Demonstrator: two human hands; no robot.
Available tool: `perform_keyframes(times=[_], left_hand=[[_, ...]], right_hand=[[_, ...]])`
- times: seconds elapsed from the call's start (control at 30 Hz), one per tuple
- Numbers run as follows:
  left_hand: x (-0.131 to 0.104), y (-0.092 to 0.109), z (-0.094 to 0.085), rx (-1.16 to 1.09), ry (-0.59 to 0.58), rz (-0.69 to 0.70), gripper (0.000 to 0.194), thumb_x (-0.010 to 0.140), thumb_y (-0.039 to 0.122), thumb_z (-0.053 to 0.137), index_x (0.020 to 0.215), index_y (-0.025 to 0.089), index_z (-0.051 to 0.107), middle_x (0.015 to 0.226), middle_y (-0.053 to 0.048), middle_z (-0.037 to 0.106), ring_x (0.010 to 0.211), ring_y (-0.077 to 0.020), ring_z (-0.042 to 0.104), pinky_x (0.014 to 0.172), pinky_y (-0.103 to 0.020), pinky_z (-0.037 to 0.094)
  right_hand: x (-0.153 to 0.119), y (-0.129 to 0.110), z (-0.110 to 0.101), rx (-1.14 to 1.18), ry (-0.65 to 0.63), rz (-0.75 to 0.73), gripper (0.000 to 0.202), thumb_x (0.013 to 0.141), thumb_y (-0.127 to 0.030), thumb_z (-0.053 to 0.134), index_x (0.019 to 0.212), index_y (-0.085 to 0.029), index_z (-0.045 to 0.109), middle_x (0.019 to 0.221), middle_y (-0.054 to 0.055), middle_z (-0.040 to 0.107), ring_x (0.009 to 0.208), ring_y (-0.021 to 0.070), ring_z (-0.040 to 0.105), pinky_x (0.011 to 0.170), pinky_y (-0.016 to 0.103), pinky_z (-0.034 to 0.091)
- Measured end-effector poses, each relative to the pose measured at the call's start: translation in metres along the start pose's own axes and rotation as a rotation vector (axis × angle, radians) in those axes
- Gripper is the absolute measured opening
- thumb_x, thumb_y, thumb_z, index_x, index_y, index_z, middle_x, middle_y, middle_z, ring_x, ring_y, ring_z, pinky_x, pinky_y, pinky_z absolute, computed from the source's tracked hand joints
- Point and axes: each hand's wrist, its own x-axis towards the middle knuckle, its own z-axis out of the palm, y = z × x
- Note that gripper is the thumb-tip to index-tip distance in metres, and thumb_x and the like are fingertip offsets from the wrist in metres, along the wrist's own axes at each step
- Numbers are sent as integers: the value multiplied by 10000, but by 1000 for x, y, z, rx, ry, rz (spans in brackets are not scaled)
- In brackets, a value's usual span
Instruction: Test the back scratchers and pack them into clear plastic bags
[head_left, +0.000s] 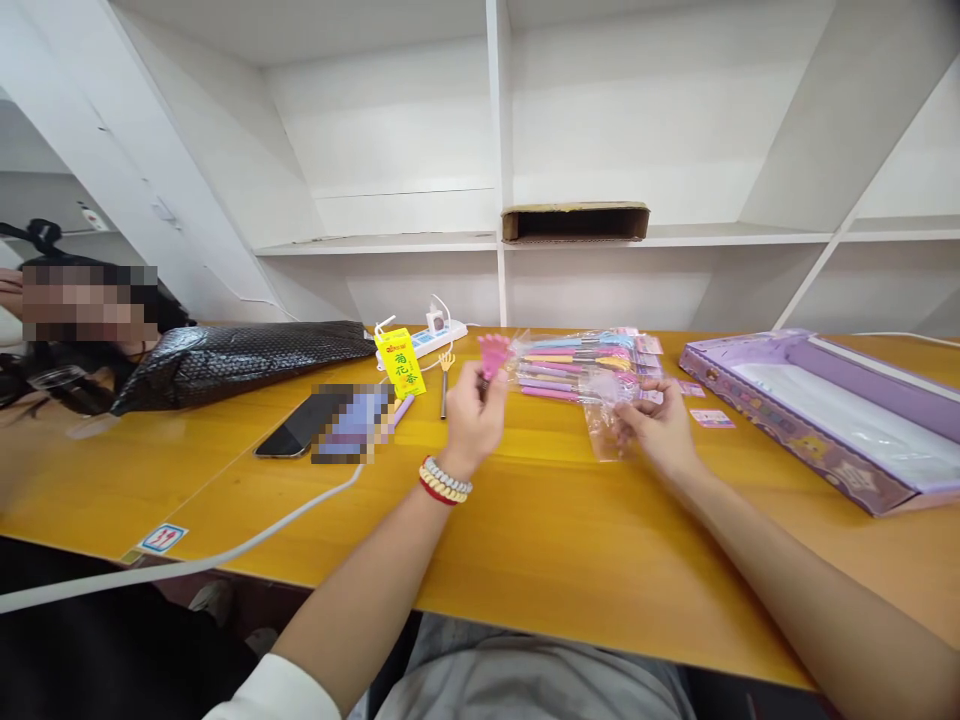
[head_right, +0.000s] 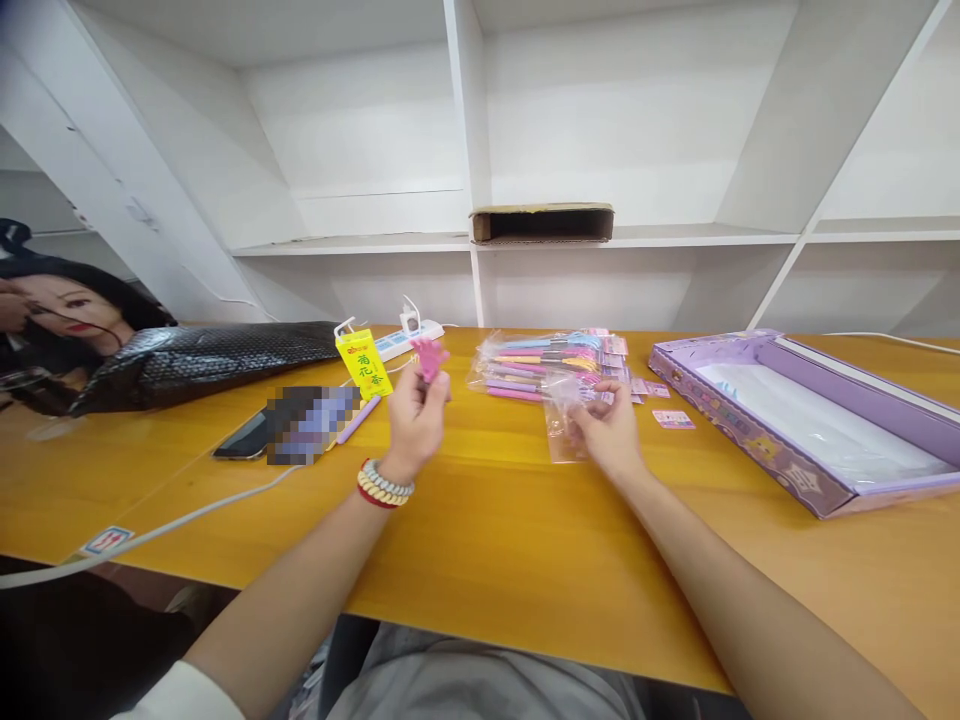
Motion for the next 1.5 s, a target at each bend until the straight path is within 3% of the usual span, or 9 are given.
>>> perform_keyframes(times=[0.17, 0.33, 0.47, 0.57, 0.77, 0.97, 1.2, 1.3, 1.5], left_hand=[[-20, 8, 21, 134, -308, 200, 266, 824, 384, 469, 1007, 197, 519, 697, -12, 551, 632, -137, 501, 611, -250, 367], [-23, 8, 26, 372, -509, 167, 613, 757, 521, 525, 1281, 226, 406, 580, 24, 513, 551, -160, 497, 552, -246, 328], [-22, 4, 27, 428, -512, 178, 760, 670, 540, 616, 1316, 214, 383, 707, -21, 583, 654, -196, 550, 591, -255, 360], [-22, 3, 29, 353, -524, 317, 481, 782, 410, 542, 1227, 234, 492, 879, -51, 626, 787, -187, 566, 709, -264, 387], [-17, 5, 26, 226, -491, 365, 266, 862, 328, 424, 813, 187, 644, 717, -33, 597, 671, -137, 514, 660, -239, 381], [-9, -2, 17, 287, -369, 329, 212, 844, 272, 449, 877, 184, 639, 736, -25, 608, 646, -127, 502, 653, -243, 387], [-6, -4, 16, 349, -28, 417, 433, 788, 73, 369, 1171, 189, 534, 1206, -73, 537, 1115, -175, 483, 955, -300, 369], [-3, -4, 15, 384, 43, 379, 446, 796, 75, 372, 1205, 190, 509, 1277, -79, 485, 1168, -182, 448, 979, -319, 357], [-3, -2, 13, 321, -175, 182, 245, 851, 246, 414, 973, 161, 609, 802, -57, 640, 750, -163, 578, 727, -289, 437]], right_hand=[[-7, 6, 9, -78, -211, 47, 303, 710, -328, 642, 877, -214, 416, 503, -64, 490, 380, 97, 441, 359, 201, 338], [-15, -6, 14, 56, -389, 16, 329, 714, -309, 663, 963, -219, 468, 694, -14, 583, 473, 92, 488, 421, 210, 372], [-21, -14, 15, -26, -452, -128, 194, 738, -310, 656, 869, -192, 574, 804, 37, 622, 657, 138, 574, 577, 260, 457], [-21, -16, 14, -61, -496, -159, 155, 763, -317, 639, 845, -189, 607, 810, 45, 634, 709, 151, 581, 645, 277, 461], [-18, -15, 8, -13, -608, -48, 177, 769, -332, 637, 846, -177, 600, 729, 27, 610, 651, 130, 553, 627, 265, 439], [-16, -20, -3, 154, -750, 184, 221, 701, -359, 674, 791, -173, 595, 579, 0, 518, 570, 141, 526, 579, 307, 448], [1, -33, -18, 340, -198, -166, 119, 682, -303, 691, 737, -250, 599, 699, -4, 584, 960, 212, 576, 854, 394, 451], [6, -25, -20, 238, -29, -216, 159, 675, -282, 710, 794, -241, 613, 766, 7, 615, 873, 193, 597, 802, 362, 473], [-5, -14, -8, 21, -184, -187, 204, 646, -306, 731, 794, -212, 625, 770, 27, 627, 689, 161, 580, 650, 311, 473]])
